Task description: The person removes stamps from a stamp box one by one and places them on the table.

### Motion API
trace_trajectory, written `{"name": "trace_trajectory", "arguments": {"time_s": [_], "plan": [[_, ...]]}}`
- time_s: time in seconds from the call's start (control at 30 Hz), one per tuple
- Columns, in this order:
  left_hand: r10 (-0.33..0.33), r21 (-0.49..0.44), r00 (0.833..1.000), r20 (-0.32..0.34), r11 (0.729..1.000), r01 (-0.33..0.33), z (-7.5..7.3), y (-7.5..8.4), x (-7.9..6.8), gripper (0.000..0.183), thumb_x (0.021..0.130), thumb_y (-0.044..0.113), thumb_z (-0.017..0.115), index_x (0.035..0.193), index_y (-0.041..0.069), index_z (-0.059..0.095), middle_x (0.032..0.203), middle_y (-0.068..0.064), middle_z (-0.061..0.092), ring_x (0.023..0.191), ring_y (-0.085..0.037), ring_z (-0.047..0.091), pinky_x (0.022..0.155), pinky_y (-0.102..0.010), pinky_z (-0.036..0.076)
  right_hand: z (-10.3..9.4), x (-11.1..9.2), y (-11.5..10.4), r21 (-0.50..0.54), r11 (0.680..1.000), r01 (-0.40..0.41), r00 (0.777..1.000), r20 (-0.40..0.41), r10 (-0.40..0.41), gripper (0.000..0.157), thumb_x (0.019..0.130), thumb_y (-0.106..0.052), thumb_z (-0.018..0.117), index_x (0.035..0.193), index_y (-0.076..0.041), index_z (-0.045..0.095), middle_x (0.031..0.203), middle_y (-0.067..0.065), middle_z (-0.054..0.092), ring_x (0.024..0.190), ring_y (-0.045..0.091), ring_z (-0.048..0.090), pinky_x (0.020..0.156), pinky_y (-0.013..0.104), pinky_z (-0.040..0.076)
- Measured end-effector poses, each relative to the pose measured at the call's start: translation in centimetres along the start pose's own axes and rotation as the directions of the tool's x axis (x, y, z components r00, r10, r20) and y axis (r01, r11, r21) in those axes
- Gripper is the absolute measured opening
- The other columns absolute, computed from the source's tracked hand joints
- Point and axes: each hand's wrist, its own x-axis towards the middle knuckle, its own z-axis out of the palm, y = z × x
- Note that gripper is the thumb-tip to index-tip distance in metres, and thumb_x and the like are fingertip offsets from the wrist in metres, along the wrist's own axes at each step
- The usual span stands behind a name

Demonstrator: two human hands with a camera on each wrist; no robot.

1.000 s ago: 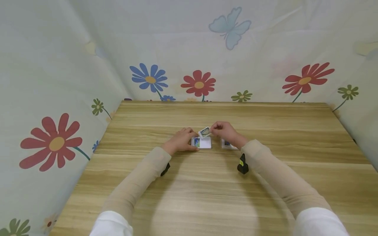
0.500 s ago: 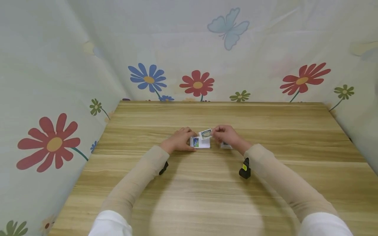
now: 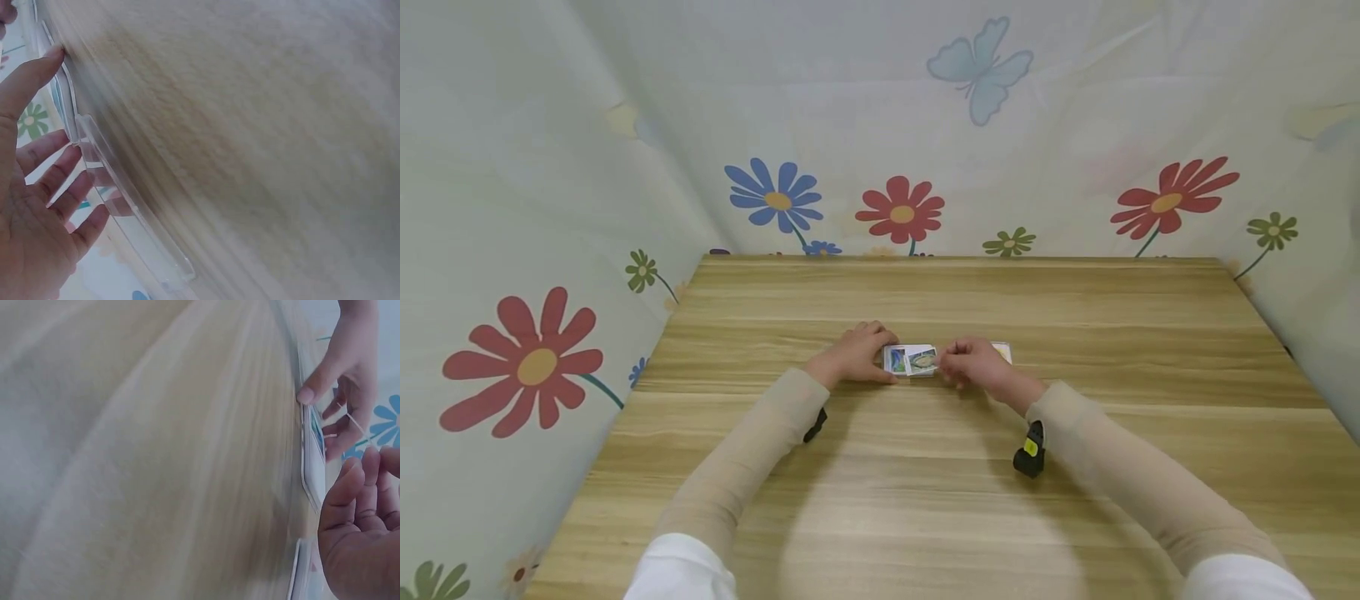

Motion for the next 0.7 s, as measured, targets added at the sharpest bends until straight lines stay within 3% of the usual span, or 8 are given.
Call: {"name": "trace_trajectory", "arguments": {"time_s": [0.27, 0.7], "plan": [[0.021, -0.024, 1.0, -0.012, 0.999, -0.021, -0.3, -0.1, -0.2, 0.064, 0.073, 0.045, 0.073, 0.125, 0.013, 0.054, 0.121, -0.007, 0.051, 0.11, -0.024, 0.046, 0.095, -0.042, 0.038, 0.6, -0.9, 0.4, -0.057, 0.997, -0.045, 0.998, 0.032, 0.047, 0.016, 0.091, -0.012, 0.053, 0.094, 0.002, 0.059, 0.075, 0.001, 0.062, 0.063, 0.009, 0.053, 0.053, 0.024, 0.044], [0.02, -0.02, 1.0, -0.008, 1.0, -0.02, -0.5, 0.0, -0.2, 0.063, 0.073, 0.045, 0.073, 0.125, 0.013, 0.054, 0.121, -0.007, 0.051, 0.111, -0.024, 0.046, 0.096, -0.042, 0.037, 2.2, -2.1, 1.4, -0.032, 0.99, -0.136, 0.99, 0.017, 0.137, 0.013, 0.087, -0.012, 0.058, 0.081, 0.0, 0.06, 0.06, -0.002, 0.058, 0.054, 0.008, 0.055, 0.049, 0.023, 0.046]]}}
